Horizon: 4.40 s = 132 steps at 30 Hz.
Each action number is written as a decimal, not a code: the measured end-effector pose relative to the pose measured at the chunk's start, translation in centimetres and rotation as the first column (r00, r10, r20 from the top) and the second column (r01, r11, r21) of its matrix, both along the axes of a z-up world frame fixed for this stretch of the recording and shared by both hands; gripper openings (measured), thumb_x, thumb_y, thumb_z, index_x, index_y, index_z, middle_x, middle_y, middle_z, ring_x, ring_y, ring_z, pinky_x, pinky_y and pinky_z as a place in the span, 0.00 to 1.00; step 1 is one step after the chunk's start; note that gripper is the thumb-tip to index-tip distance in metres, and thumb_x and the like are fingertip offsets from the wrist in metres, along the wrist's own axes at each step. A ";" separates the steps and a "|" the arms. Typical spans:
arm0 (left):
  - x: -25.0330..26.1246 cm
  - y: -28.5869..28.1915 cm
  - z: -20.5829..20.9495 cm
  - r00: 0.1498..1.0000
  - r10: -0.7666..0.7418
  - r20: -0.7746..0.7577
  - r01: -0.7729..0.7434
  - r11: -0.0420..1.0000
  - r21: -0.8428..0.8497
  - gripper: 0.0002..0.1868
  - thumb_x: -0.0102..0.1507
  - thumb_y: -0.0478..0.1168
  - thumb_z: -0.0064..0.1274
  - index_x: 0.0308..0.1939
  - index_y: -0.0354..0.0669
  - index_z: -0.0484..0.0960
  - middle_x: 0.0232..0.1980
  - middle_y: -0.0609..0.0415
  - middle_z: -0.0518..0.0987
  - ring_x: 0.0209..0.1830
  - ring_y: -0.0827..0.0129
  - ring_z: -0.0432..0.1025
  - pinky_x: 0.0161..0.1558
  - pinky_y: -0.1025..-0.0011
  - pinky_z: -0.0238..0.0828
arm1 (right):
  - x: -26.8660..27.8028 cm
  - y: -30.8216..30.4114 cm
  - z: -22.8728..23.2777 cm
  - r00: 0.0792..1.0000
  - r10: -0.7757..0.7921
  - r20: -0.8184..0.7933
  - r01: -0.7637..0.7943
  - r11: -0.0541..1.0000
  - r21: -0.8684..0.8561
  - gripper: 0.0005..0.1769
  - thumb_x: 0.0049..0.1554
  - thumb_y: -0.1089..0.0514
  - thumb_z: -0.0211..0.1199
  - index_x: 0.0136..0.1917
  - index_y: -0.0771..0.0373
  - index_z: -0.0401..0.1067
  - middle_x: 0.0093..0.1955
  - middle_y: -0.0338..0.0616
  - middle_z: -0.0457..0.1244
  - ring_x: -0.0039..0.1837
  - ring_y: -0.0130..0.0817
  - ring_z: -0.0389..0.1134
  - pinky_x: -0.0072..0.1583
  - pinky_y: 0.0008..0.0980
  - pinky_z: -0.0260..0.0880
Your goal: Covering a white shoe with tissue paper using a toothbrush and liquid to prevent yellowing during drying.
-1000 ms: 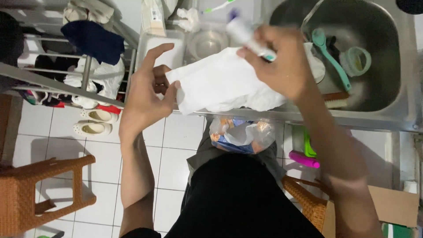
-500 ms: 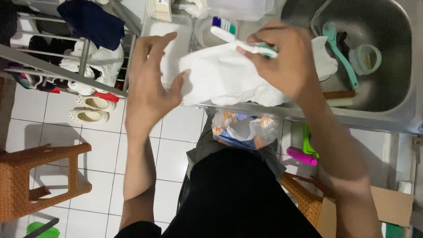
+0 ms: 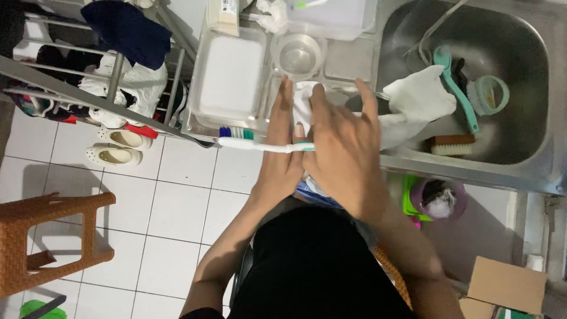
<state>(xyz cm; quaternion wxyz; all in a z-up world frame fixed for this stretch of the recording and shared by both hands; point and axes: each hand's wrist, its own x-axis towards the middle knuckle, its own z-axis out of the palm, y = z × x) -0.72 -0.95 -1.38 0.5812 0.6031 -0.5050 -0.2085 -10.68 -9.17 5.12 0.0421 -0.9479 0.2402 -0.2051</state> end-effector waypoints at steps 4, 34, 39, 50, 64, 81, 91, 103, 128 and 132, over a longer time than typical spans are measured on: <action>-0.1 -0.4 -0.9 0.998 0.040 0.050 -0.037 0.998 -0.058 0.32 0.79 0.58 0.20 0.81 0.44 0.46 0.85 0.46 0.50 0.88 0.53 0.46 0.87 0.51 0.46 | 0.5 0.5 -1.2 1.000 -0.013 0.007 0.012 1.000 0.025 0.35 0.56 0.63 0.64 0.73 0.79 0.60 0.48 0.50 0.71 0.40 0.43 0.73 0.80 0.50 0.44; 4.8 -6.8 -1.2 0.911 -0.046 0.410 0.249 0.854 -0.457 0.21 0.71 0.47 0.43 0.25 0.44 0.76 0.28 0.60 0.68 0.29 0.64 0.64 0.49 0.60 0.67 | -4.8 -2.5 -1.3 0.840 -0.201 0.504 -0.048 0.897 0.439 0.21 0.74 0.61 0.41 0.66 0.80 0.69 0.35 0.51 0.65 0.33 0.38 0.63 0.46 0.37 0.67; 4.0 -7.6 -1.4 0.860 0.114 0.497 0.213 0.805 -0.554 0.20 0.69 0.46 0.51 0.22 0.46 0.76 0.25 0.60 0.63 0.25 0.63 0.59 0.37 0.63 0.65 | -5.0 -2.0 -2.1 0.812 -0.157 0.562 -0.184 0.845 0.502 0.24 0.73 0.58 0.38 0.63 0.78 0.70 0.32 0.47 0.67 0.30 0.33 0.63 0.40 0.30 0.67; 5.0 -7.9 -0.9 0.585 0.247 0.773 0.320 0.805 -0.499 0.25 0.67 0.41 0.57 0.16 0.39 0.71 0.20 0.54 0.65 0.25 0.65 0.61 0.44 0.69 0.68 | -6.8 -1.7 -2.8 0.763 -0.217 0.609 -0.215 0.803 0.556 0.25 0.72 0.55 0.39 0.62 0.77 0.71 0.26 0.46 0.64 0.25 0.31 0.59 0.33 0.28 0.62; 3.3 -5.6 3.9 0.479 -0.028 0.878 0.258 0.960 -0.110 0.24 0.67 0.57 0.53 0.46 0.38 0.84 0.34 0.47 0.81 0.37 0.60 0.75 0.57 0.62 0.65 | -9.0 -2.3 -4.4 0.715 -0.330 0.617 -0.196 0.751 0.630 0.26 0.72 0.52 0.37 0.62 0.74 0.71 0.25 0.46 0.61 0.24 0.30 0.57 0.34 0.26 0.58; 4.5 -4.5 5.5 0.498 -0.257 0.828 0.281 0.951 0.127 0.32 0.71 0.61 0.51 0.71 0.44 0.70 0.60 0.48 0.84 0.63 0.57 0.78 0.74 0.49 0.60 | -10.0 -2.1 -5.8 0.713 -0.478 0.513 -0.019 0.719 0.695 0.25 0.74 0.48 0.42 0.59 0.70 0.71 0.31 0.38 0.55 0.33 0.28 0.58 0.38 0.26 0.56; 1.7 -4.3 -2.7 0.977 0.095 0.193 -0.066 0.987 -0.149 0.27 0.75 0.49 0.28 0.77 0.44 0.54 0.76 0.45 0.66 0.76 0.55 0.64 0.76 0.53 0.67 | -9.2 -1.3 -8.4 0.688 -0.587 0.426 0.048 0.623 0.781 0.13 0.70 0.52 0.57 0.56 0.64 0.75 0.34 0.33 0.59 0.37 0.19 0.56 0.40 0.23 0.55; -0.2 -3.9 -2.8 0.972 0.193 -0.134 -0.205 0.976 -0.079 0.27 0.76 0.52 0.17 0.62 0.36 0.65 0.52 0.48 0.68 0.56 0.57 0.67 0.63 0.56 0.63 | -8.6 -2.6 -11.7 0.575 -0.510 0.640 -0.028 0.769 0.638 0.14 0.72 0.62 0.53 0.44 0.67 0.72 0.25 0.37 0.52 0.28 0.23 0.50 0.38 0.25 0.54; 4.0 2.3 -2.5 0.987 -0.091 0.133 0.070 0.986 0.153 0.27 0.78 0.41 0.36 0.80 0.45 0.50 0.82 0.46 0.58 0.84 0.51 0.55 0.83 0.55 0.51 | -11.6 -5.4 -9.3 0.719 -0.674 0.170 0.418 0.615 0.669 0.19 0.76 0.46 0.44 0.55 0.60 0.70 0.40 0.36 0.54 0.46 0.29 0.55 0.48 0.37 0.54; 3.5 1.8 -4.4 0.976 0.043 0.214 -0.049 0.998 0.025 0.25 0.71 0.43 0.53 0.70 0.36 0.70 0.69 0.43 0.75 0.71 0.53 0.72 0.71 0.61 0.70 | -9.2 -5.3 -5.8 0.584 -0.812 -0.017 0.563 0.390 0.728 0.29 0.68 0.40 0.43 0.77 0.53 0.62 0.74 0.52 0.56 0.77 0.50 0.54 0.71 0.49 0.50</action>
